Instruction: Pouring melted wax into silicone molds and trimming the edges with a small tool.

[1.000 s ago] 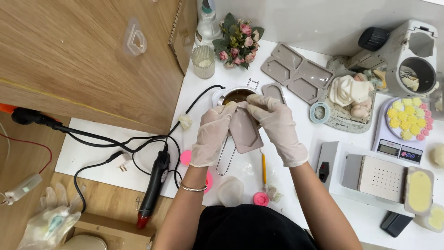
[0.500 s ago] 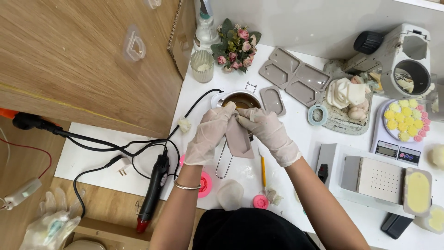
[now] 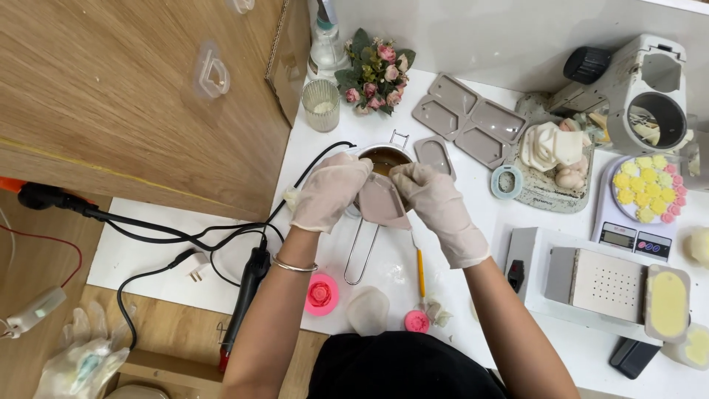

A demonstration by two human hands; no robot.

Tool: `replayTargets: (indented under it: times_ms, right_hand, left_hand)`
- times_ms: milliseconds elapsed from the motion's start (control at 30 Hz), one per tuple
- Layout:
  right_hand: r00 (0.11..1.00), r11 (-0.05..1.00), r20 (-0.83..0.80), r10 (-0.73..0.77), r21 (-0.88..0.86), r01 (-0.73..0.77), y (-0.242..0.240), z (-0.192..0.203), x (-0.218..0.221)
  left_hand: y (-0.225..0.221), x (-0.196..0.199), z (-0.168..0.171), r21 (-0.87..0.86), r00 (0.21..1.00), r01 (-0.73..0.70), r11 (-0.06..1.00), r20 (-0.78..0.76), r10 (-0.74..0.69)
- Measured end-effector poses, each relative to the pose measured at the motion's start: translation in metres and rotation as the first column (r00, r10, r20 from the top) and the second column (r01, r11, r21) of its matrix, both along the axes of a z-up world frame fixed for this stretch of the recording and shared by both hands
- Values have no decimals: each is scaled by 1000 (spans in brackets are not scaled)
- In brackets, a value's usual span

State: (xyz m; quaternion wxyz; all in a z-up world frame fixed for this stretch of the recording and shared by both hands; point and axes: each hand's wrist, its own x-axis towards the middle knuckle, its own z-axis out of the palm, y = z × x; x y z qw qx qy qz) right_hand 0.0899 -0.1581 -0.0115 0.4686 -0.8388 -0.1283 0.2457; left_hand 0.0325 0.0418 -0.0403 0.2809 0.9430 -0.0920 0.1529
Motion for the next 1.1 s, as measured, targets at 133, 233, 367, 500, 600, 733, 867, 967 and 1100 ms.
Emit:
replayTargets:
  times_ms: [133, 233, 367, 500, 600, 733, 867, 967, 1100]
  right_hand:
    - [986, 973, -71, -153, 164, 163, -7, 39, -13]
    - [993, 970, 46, -111, 224, 98, -11, 63, -32]
    - [928, 972, 319, 193, 69, -226, -14, 50, -49]
    - [995, 994, 93, -30, 107, 20, -31, 49, -39]
    - [955, 889, -125, -267, 352, 294, -44, 49, -27]
    - [900, 815, -305, -310, 402, 417, -36, 28, -33]
    - [923, 796, -313, -223, 488, 358, -49, 0, -22]
    - [930, 750, -338, -143, 576, 325, -60, 11, -17]
    - [920, 747, -373, -117, 578, 329, -62, 35, -9]
  left_hand:
    - [-14, 10, 16, 303, 966, -51, 952, -228, 124]
    - [-19, 18, 15, 353, 937, -99, 930, -281, 207]
    - [-29, 22, 16, 371, 937, -113, 922, -270, 223]
    - [-32, 14, 95, -165, 586, -455, 875, -795, 154]
    - [-38, -10, 106, -150, 472, -652, 743, -848, 243]
    - [-61, -2, 25, -111, 875, -466, 878, 87, 476]
    - [-78, 5, 25, 438, 930, -278, 855, -100, 353]
    - [-69, 14, 36, -198, 823, -562, 803, -39, 566]
    - [-66, 21, 48, -164, 881, -470, 867, -28, 472]
